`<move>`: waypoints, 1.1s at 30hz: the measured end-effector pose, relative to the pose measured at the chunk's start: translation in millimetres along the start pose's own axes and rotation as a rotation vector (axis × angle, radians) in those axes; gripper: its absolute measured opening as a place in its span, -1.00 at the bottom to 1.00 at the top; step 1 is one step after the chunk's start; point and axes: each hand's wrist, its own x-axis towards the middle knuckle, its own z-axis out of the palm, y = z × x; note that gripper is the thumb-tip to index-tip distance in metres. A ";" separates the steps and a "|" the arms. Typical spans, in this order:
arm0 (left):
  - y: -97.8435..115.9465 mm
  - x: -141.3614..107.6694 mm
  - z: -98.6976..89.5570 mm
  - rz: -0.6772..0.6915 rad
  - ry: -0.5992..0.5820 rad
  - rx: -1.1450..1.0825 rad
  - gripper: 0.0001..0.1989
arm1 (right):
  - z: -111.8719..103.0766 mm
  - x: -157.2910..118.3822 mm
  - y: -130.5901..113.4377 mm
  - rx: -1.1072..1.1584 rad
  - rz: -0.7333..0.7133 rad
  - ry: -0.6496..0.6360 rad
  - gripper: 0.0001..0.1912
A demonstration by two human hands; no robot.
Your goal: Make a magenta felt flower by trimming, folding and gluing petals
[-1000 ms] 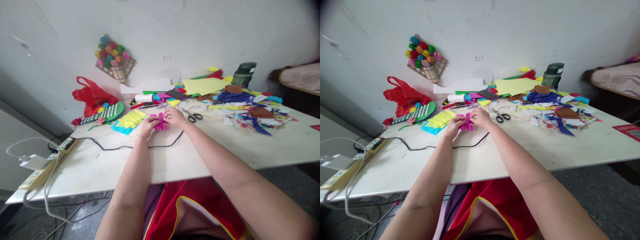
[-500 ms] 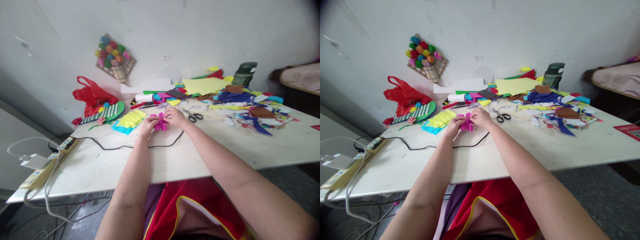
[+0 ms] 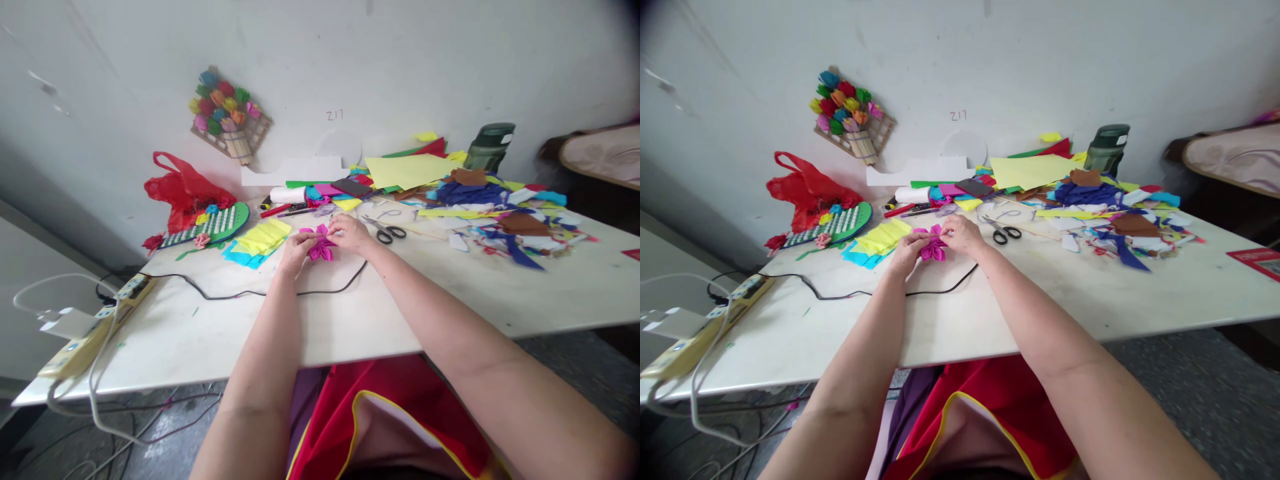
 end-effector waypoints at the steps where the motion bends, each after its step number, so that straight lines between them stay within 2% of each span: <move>1: -0.8 0.5 -0.7 0.002 0.001 0.001 -0.74 | -0.2 0.1 0.6 0.014 0.007 -0.001 -0.91; 6: 0.9 -0.8 -2.1 -0.007 0.028 0.036 -0.71 | -1.9 1.9 6.2 0.105 0.060 0.017 -0.90; 12: 2.1 -2.3 -2.5 0.027 -0.001 0.015 -0.73 | -1.4 3.2 12.9 0.136 0.093 -0.002 -0.92; 19: 2.2 -0.2 -2.7 0.039 0.019 0.022 -0.75 | -0.9 1.8 12.1 0.184 0.075 -0.066 -0.96; 25: 10.8 -5.9 1.9 0.022 0.038 0.097 -0.76 | -3.6 0.4 9.8 0.117 0.015 -0.105 -0.93; 33: 12.4 -6.0 3.6 0.036 0.045 0.082 -0.78 | -3.8 0.1 7.3 0.060 -0.025 -0.114 -0.95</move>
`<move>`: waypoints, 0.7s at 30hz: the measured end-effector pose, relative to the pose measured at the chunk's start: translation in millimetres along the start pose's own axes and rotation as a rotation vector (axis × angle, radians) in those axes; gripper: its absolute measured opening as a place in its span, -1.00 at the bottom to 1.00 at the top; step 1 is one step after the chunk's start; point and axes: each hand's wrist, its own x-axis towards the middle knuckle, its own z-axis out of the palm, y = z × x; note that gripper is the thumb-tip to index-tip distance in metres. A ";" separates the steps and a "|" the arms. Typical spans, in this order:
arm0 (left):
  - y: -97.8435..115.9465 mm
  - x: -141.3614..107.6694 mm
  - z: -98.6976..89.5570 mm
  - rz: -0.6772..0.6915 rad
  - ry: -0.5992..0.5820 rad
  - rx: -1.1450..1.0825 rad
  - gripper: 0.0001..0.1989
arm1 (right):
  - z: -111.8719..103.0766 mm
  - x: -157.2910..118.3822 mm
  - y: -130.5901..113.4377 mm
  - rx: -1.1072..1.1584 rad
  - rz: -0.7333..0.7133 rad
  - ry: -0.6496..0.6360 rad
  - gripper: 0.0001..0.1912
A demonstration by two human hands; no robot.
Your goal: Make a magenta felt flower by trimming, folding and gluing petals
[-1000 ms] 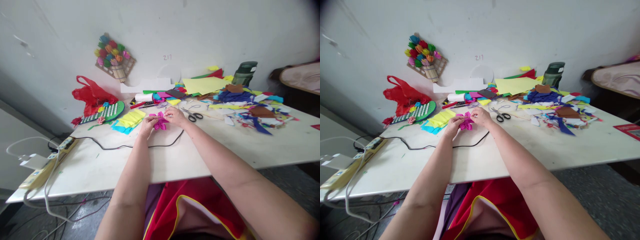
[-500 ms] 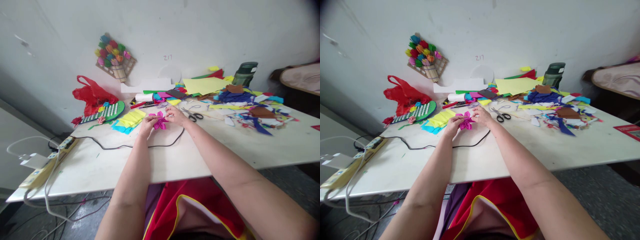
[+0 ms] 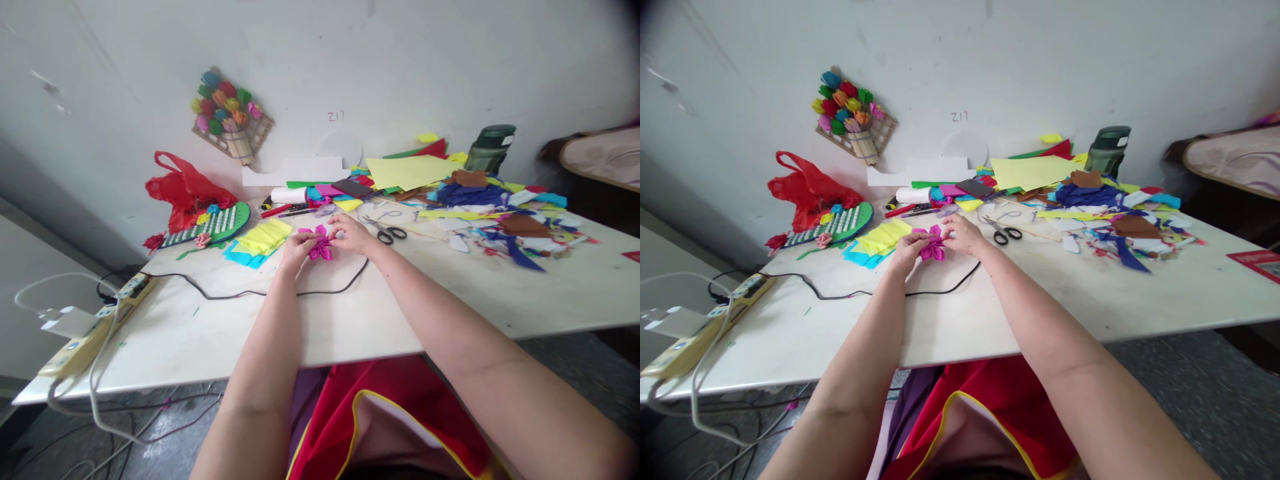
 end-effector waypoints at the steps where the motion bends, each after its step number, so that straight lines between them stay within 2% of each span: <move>1: -0.4 0.2 0.0 -0.003 0.002 0.002 -0.78 | -0.5 -0.1 -0.4 -0.006 -0.007 0.006 -0.94; 6: -2.2 0.4 -0.8 -0.002 0.020 0.008 -0.77 | -2.3 -0.1 -1.7 -0.022 -0.033 0.043 -0.89; 21: -0.1 0.0 0.4 0.016 0.005 0.004 -0.77 | 2.1 0.4 -4.0 -0.087 -0.003 0.027 -0.94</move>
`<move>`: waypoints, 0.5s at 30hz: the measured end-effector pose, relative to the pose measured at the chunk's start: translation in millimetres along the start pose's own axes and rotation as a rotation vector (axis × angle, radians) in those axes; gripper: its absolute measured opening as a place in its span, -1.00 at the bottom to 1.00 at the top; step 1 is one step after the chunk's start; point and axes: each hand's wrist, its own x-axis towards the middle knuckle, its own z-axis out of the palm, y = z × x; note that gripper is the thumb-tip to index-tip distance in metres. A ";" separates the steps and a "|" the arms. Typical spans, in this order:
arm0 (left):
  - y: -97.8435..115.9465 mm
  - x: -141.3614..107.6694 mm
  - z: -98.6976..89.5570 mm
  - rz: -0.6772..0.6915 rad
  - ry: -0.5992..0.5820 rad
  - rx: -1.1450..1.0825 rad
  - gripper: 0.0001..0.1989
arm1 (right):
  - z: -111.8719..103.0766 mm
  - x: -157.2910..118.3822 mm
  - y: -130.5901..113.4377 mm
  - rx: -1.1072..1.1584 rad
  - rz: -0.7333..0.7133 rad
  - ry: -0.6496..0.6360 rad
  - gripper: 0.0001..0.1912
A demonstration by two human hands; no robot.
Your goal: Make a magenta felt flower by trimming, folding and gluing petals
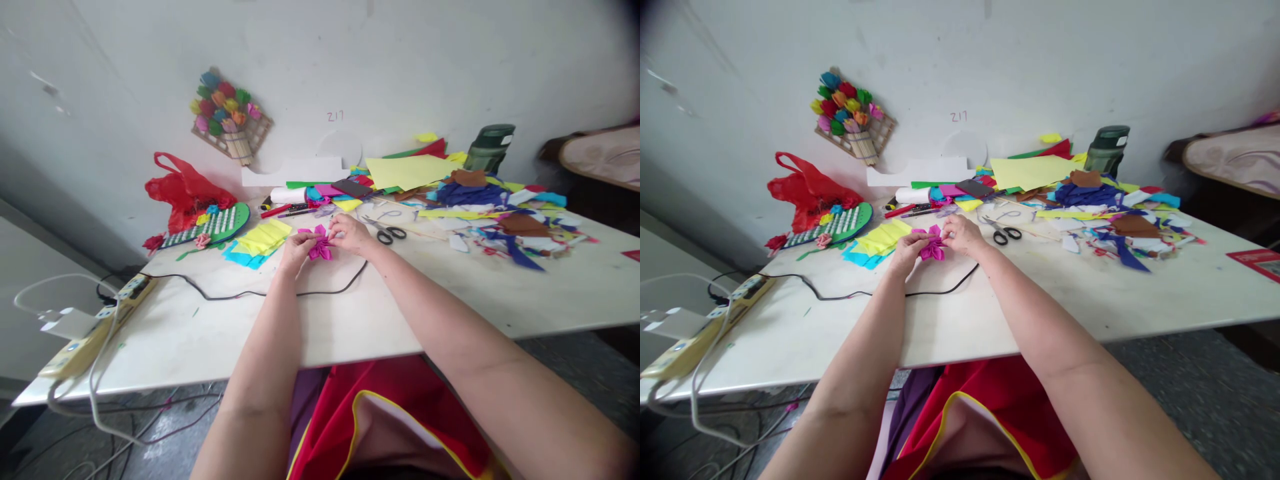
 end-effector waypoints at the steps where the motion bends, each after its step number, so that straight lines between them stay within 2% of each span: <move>1: -0.2 0.3 0.0 0.005 0.002 0.002 -0.77 | -0.1 0.1 0.0 0.002 -0.006 -0.003 -0.94; 7: -3.4 2.3 -1.3 0.029 0.016 0.057 -0.79 | -2.5 0.1 -1.9 0.045 -0.074 -0.058 -0.91; 15: -3.6 1.9 -2.3 0.038 0.015 0.108 -0.78 | 0.4 0.8 0.5 0.061 -0.122 -0.056 -0.87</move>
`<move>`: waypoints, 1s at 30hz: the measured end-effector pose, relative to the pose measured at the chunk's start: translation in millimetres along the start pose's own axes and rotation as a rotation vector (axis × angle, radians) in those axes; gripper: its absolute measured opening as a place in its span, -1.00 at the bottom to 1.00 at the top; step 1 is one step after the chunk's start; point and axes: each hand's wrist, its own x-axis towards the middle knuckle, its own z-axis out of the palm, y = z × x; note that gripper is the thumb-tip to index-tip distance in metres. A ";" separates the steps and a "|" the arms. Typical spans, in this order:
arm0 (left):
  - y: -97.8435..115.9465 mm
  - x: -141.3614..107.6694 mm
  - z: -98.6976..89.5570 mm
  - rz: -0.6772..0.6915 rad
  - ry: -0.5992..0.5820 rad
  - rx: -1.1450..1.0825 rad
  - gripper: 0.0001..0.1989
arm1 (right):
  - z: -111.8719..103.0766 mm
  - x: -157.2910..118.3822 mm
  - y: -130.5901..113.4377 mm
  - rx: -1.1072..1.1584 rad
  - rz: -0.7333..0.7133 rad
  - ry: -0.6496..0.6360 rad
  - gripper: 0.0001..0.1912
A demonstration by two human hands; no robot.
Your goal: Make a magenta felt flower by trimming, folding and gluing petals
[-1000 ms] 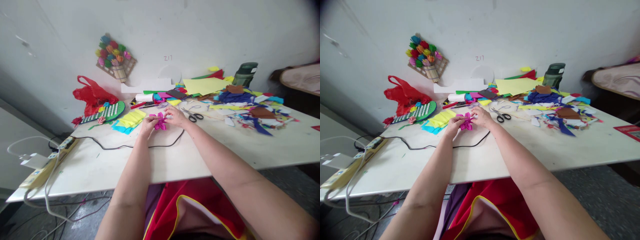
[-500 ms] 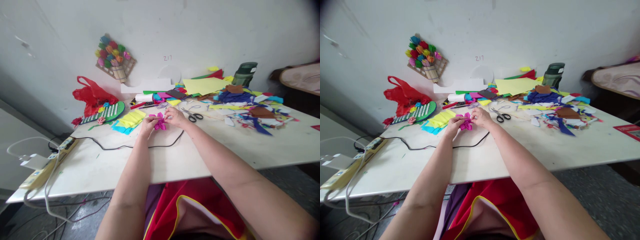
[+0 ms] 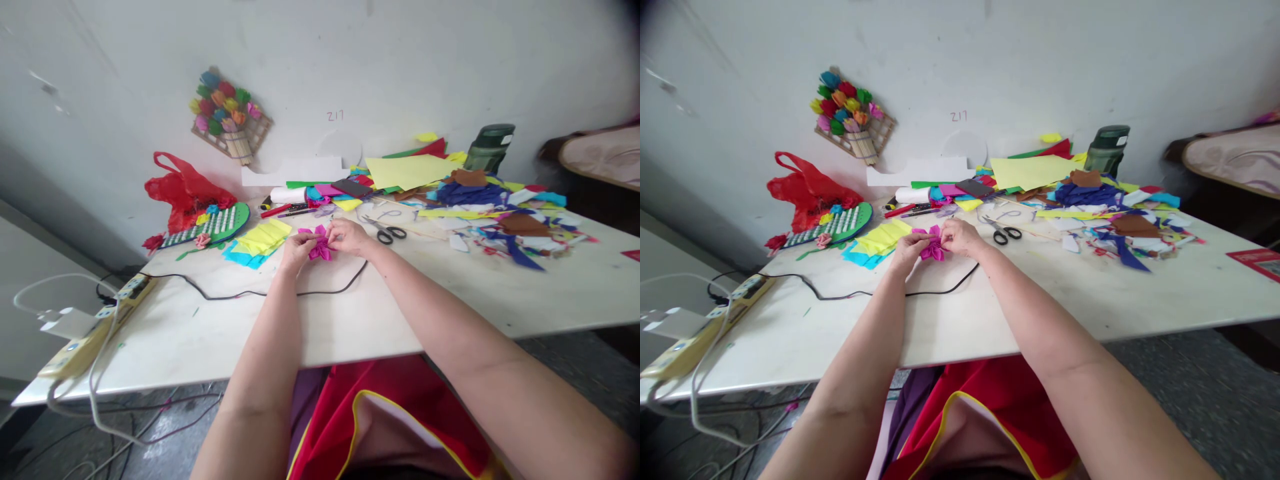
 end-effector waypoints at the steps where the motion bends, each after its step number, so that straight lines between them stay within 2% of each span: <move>1: 0.1 -0.2 0.1 0.000 -0.001 0.003 -0.78 | 0.2 0.1 0.7 0.000 -0.006 0.000 -0.87; 9: 0.5 -0.7 1.1 -0.017 0.017 -0.021 -0.76 | -0.6 0.2 0.4 0.022 -0.025 -0.010 -0.86; 30: 9.9 -6.4 3.5 -0.049 -0.036 0.036 -0.81 | -5.5 -1.6 -3.8 -0.024 0.078 0.033 -0.89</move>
